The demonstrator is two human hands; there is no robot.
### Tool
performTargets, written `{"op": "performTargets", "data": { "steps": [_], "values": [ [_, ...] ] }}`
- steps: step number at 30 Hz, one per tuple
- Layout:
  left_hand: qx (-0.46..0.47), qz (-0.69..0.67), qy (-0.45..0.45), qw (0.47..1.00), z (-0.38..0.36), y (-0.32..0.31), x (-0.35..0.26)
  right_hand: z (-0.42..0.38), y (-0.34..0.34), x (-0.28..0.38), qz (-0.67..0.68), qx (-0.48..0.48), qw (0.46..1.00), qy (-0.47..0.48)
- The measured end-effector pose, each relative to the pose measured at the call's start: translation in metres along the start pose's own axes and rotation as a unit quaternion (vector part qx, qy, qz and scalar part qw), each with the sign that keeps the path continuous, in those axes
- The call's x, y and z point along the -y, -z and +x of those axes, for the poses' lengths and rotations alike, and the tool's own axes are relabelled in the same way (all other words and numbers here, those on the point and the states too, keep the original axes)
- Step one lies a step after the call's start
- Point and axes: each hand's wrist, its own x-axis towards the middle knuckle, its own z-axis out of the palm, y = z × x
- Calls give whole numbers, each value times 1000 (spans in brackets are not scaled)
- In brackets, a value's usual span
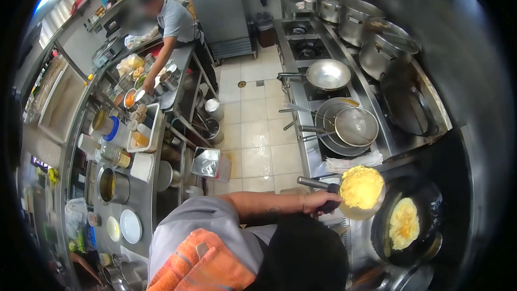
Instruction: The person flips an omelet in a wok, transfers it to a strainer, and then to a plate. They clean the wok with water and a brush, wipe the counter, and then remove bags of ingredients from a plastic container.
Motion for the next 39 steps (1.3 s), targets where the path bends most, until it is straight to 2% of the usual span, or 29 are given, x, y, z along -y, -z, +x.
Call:
{"op": "performTargets", "data": {
  "steps": [1, 2, 4, 5, 6, 7, 8, 9, 11, 12, 20, 22, 27, 30, 33, 39],
  "values": [
    [0, 4, 1, 1000, -3, 1, -1, -12, -22, 0, 32, 36, 999, -22],
    [-11, -5, 0, 1000, -5, 2, -3, -54, -55, -5, 125, 134, 980, -72],
    [-17, -19, 8, 1000, -12, -3, 2, -137, -121, -13, 266, 303, 890, -216],
    [-18, -23, 7, 1000, -16, -4, -1, -183, -134, 4, 329, 326, 836, -295],
    [-21, -27, 6, 999, -18, -5, -4, -206, -131, 24, 110, 404, 901, -117],
    [-21, -29, 5, 999, -17, -4, -4, -218, -123, 50, 70, 518, 840, -146],
    [-12, -27, 13, 999, -16, -2, -4, -263, -129, 48, 47, 610, 772, -174],
    [-3, -24, 22, 999, -15, 1, -3, -317, -130, 48, 139, 532, 824, -135],
    [-2, -28, 26, 999, -9, 7, 3, -385, -136, 53, 110, 652, 670, -338],
    [1, -26, 32, 999, -7, 9, 7, -404, -133, 60, 120, 653, 658, -356],
    [22, 10, 72, 997, 11, -22, 2, -428, -146, 97, 172, 619, 675, -363],
    [58, 69, 80, 993, 8, -40, -3, -429, -150, 99, 175, 617, 674, -367],
    [83, 125, 43, 988, 26, -68, 15, -433, -153, 104, 178, 610, 671, -383],
    [144, 170, 41, 974, 36, -66, 25, -437, -154, 106, 180, 609, 667, -389],
    [93, 145, 63, 983, 36, -73, 26, -441, -156, 107, 181, 607, 666, -393],
    [104, 115, 75, 985, 31, -82, 8, -444, -160, 106, 186, 605, 665, -396]
  ]
}}
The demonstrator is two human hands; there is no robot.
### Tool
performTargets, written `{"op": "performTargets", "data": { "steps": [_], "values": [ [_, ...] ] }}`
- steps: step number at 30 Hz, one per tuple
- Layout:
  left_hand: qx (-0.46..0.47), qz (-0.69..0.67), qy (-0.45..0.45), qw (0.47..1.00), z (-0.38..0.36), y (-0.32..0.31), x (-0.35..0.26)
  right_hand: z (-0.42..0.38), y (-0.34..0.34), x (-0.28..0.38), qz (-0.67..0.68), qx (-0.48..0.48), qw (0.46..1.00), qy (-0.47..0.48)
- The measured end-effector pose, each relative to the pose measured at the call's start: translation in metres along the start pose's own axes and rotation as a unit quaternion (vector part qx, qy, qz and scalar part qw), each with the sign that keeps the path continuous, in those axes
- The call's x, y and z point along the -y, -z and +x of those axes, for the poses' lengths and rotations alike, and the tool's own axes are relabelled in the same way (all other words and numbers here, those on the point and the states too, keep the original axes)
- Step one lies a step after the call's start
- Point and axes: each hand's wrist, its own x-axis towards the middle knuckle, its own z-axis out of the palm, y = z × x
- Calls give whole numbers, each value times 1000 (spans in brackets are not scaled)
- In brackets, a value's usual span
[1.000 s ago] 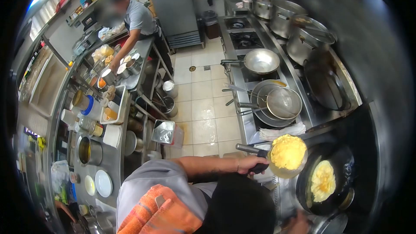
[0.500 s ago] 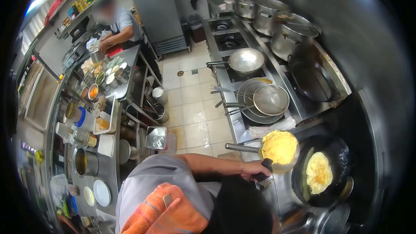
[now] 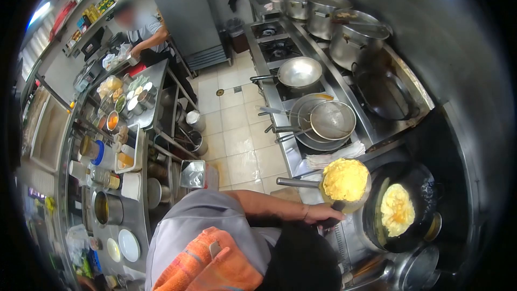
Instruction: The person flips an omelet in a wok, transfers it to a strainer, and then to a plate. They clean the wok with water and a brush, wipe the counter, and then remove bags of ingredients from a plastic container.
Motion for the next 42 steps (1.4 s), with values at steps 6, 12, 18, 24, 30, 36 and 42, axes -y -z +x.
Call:
{"op": "performTargets", "data": {
  "steps": [6, 12, 18, 24, 30, 36, 42],
  "values": [
    [-1, 30, -2, 1000, 13, 0, 9, 3, -3, -3, 5, -1, 1000, 3],
    [-18, 21, 13, 1000, 14, -2, 14, 6, -7, -5, 11, -2, 1000, 12],
    [-9, 1, 15, 1000, 15, 4, 17, 8, -14, -15, 21, -12, 999, 28],
    [42, -9, 4, 999, 25, 12, 34, -5, -37, -76, 31, -100, 988, 113],
    [5, -65, 28, 997, 32, -14, 6, -66, 14, -11, 8, -62, 997, -52],
    [18, -42, 63, 997, 115, -41, 0, -111, 2, -14, 66, -69, 985, -141],
    [-36, 21, 111, 993, 181, -116, -8, -151, -21, -14, 78, -116, 971, -196]
  ]
}}
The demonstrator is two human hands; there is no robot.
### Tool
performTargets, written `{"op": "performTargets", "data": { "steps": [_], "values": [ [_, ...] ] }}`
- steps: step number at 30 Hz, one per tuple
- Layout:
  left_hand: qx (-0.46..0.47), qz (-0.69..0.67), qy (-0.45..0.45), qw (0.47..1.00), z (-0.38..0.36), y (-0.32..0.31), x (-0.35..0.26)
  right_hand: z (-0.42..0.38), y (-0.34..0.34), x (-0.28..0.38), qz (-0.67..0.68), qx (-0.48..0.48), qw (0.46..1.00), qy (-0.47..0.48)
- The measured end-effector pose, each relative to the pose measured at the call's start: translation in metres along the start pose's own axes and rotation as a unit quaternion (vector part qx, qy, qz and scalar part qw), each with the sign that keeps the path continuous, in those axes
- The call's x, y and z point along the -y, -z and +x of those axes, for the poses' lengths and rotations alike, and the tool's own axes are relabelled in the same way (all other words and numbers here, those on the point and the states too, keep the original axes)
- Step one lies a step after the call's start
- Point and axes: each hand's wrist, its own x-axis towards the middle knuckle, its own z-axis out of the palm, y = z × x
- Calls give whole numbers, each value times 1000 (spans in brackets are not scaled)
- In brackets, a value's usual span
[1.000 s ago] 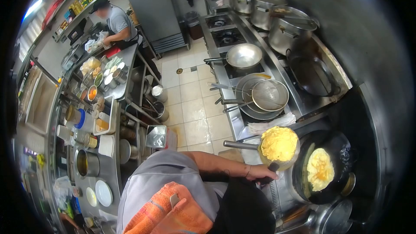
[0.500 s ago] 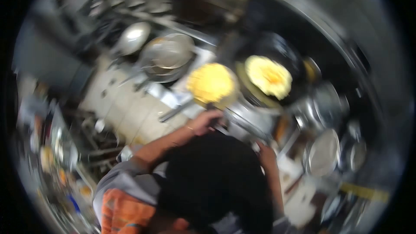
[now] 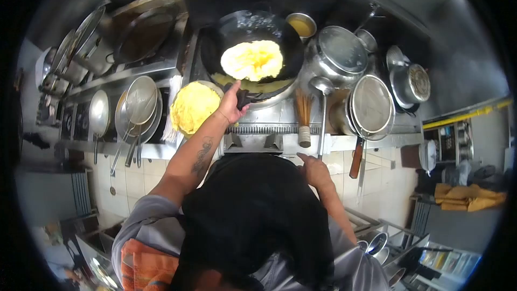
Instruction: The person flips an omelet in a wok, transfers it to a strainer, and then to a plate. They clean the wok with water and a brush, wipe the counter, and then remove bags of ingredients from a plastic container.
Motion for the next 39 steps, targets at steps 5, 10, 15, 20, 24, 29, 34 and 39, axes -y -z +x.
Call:
{"op": "performTargets", "data": {
  "steps": [5, 10, 15, 20, 24, 29, 34, 39],
  "values": [
    [-9, 23, 20, 999, 35, -1, 6, -28, -7, -11, 33, -17, 998, -60],
    [7, 16, 45, 999, 41, 0, -2, -43, -12, -21, 47, -35, 995, -85],
    [-21, -48, -7, 999, 50, 2, 15, -19, -61, -63, 44, -310, 947, -74],
    [-21, -53, -60, 997, 13, -7, 19, 52, -134, -142, 317, -315, 851, -276],
    [-70, -33, -74, 994, -30, -10, 16, 69, -121, -130, 199, -283, 907, -239],
    [-81, -43, -77, 993, -74, -13, 13, 22, -97, -89, 285, -306, 887, -196],
    [-93, -62, -41, 993, -93, -15, 9, -6, 52, 7, 151, -246, 957, 31],
    [-67, -73, -32, 995, -106, -20, 3, 7, 105, 27, 59, -148, 979, 128]
  ]
}}
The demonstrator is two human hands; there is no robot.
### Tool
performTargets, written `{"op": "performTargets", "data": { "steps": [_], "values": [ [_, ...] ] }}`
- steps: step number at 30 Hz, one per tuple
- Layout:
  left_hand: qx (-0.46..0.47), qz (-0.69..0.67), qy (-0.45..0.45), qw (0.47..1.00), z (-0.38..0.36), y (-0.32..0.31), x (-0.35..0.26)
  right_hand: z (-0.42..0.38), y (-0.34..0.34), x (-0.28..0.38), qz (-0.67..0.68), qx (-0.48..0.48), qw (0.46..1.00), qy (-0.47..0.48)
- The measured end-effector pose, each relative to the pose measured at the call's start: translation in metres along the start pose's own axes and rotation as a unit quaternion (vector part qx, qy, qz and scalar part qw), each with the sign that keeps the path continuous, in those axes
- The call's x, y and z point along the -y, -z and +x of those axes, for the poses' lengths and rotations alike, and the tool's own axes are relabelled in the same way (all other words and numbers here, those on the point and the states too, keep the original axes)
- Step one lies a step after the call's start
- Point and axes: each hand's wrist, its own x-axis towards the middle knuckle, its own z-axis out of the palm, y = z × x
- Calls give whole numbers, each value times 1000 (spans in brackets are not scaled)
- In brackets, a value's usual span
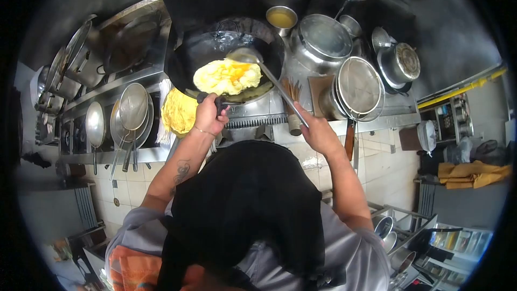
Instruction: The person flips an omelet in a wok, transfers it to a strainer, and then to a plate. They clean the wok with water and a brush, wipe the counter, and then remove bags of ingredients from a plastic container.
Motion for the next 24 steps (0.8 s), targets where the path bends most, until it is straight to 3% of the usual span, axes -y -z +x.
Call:
{"op": "performTargets", "data": {
  "steps": [7, 24],
  "values": [
    [-4, -12, 12, 1000, -11, -2, 1, 7, 38, 32, -140, 106, 984, -23],
    [22, -22, 20, 999, -20, 1, 2, -3, 54, 41, -188, 112, 976, -14]
  ]
}}
